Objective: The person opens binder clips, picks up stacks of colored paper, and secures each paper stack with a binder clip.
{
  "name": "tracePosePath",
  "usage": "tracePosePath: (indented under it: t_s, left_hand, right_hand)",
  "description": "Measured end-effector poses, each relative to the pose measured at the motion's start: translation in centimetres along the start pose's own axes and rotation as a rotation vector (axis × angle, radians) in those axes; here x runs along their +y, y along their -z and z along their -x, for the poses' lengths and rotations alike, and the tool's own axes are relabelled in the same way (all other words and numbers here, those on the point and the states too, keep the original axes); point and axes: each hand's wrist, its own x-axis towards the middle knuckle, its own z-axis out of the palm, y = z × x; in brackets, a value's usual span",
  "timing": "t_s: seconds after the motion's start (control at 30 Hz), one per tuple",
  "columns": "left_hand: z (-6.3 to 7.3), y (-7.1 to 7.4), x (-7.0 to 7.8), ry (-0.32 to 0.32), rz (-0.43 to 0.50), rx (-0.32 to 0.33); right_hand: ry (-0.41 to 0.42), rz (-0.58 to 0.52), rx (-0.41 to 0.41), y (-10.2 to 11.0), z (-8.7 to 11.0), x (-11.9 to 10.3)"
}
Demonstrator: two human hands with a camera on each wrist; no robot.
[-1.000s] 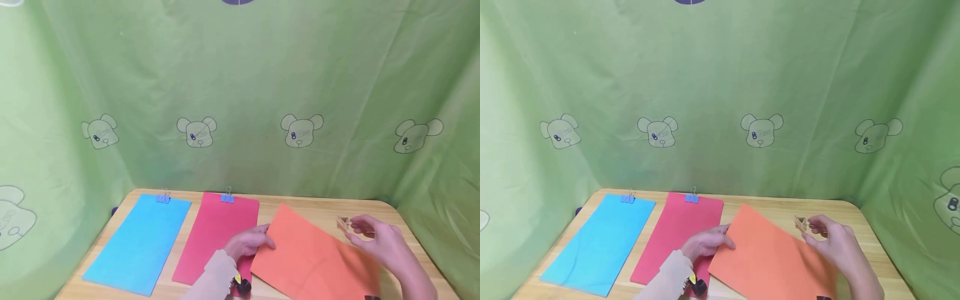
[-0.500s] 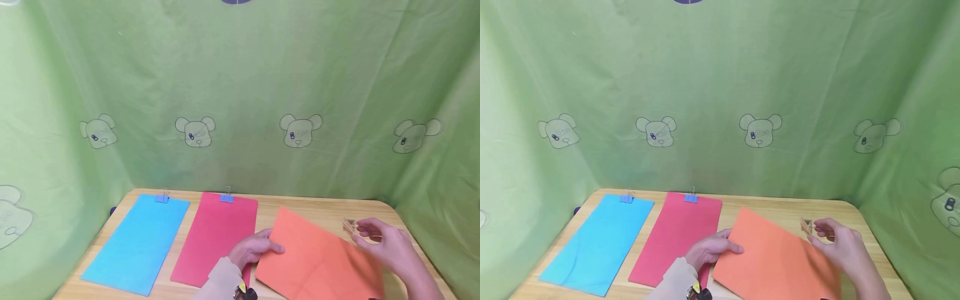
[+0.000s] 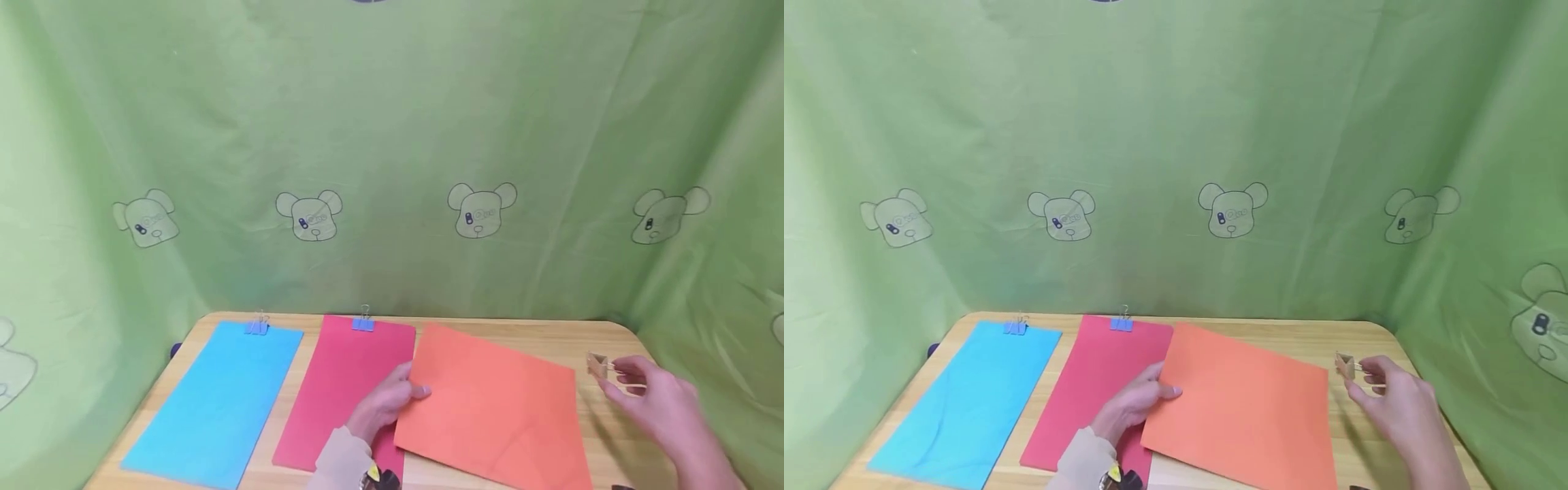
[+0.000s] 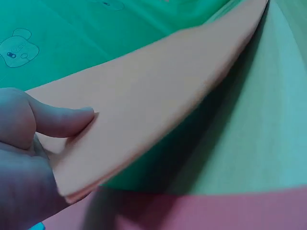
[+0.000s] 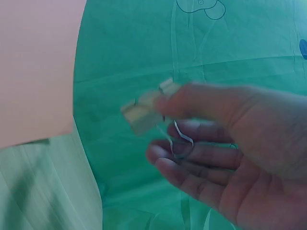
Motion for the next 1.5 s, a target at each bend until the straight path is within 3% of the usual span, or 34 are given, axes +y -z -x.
tracePosePath:
  t_s: [0.2,0.47,0.7,0.83,1.07,1.37,1.5]
  left_hand:
    - [0.1,1.2,-0.2,-0.07,0.099,0.002]
    - [1.0,4.2,1.1,-0.112,0.12,0.063]
    - [2.4,7.9,1.8,-0.15,0.104,0.086]
    - [3.0,9.3,2.3,-0.187,0.096,0.081]
    - [3.8,10.1,2.9,-0.167,0.062,0.086]
    - [4.1,10.2,2.8,-0.166,-0.043,0.101]
    - [4.0,10.3,2.6,-0.173,-0.04,0.097]
  right_hand:
    - [-0.034,0.003,-0.025,-0.3,-0.1,1.0]
    - [-0.035,-0.011,-0.052,-0.5,-0.1,2.3]
    - [-0.047,-0.021,-0.196,-0.6,0.0,2.7]
    - [-0.072,-0.127,-0.262,-0.8,0.3,2.7]
    - [-0.181,-0.366,-0.406,-1.1,0.6,1.1]
    - [-0.201,-0.404,-0.452,-1.8,0.6,1.0]
    - [-0.204,-0.458,-0.471,-2.0,0.5,0.9]
